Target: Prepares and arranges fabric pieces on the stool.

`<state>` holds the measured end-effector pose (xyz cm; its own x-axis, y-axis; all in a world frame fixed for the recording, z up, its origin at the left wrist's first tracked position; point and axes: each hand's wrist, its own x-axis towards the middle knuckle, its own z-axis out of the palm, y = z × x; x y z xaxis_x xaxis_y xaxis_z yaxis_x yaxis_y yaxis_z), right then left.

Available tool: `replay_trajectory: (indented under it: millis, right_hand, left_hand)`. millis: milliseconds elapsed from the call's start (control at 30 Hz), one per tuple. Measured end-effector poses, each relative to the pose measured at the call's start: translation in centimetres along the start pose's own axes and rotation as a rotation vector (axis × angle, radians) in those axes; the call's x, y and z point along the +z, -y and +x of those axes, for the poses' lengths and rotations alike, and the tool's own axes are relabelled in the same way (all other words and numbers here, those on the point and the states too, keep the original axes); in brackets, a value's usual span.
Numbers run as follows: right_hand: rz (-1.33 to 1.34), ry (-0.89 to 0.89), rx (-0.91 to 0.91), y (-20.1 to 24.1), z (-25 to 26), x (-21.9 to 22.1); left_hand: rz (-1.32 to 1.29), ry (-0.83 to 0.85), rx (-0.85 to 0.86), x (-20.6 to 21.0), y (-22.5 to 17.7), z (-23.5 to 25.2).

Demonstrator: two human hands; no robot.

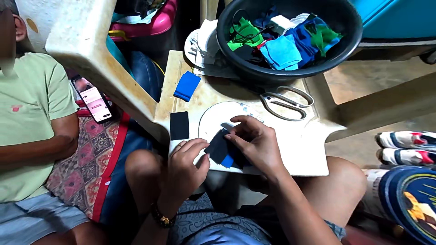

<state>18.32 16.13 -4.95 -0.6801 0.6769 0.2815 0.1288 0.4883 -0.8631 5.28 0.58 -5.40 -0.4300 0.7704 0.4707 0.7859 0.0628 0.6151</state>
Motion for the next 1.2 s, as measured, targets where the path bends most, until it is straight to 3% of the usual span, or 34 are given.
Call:
replay_trajectory:
  millis: [767,1000,1067,1200]
  right_hand:
    - [-0.025,-0.019,-0.044,-0.2,-0.1,0.2]
    - [-0.275,-0.171,-0.281,0.1,-0.6,0.7]
    - [-0.303,-0.115,-0.331,0.8,-1.3,0.6]
    - [-0.456,0.199,-0.376,1.7,-3.1,0.6]
  left_hand:
    - [0.124,0.068,-0.025,0.2,-0.8,0.0]
    - [0.127,0.078,-0.018,0.1,-0.8,0.3]
    - [0.128,0.085,-0.025,0.0,-0.9,0.3]
    - [0.147,0.083,-0.015,0.1,-0.8,0.3]
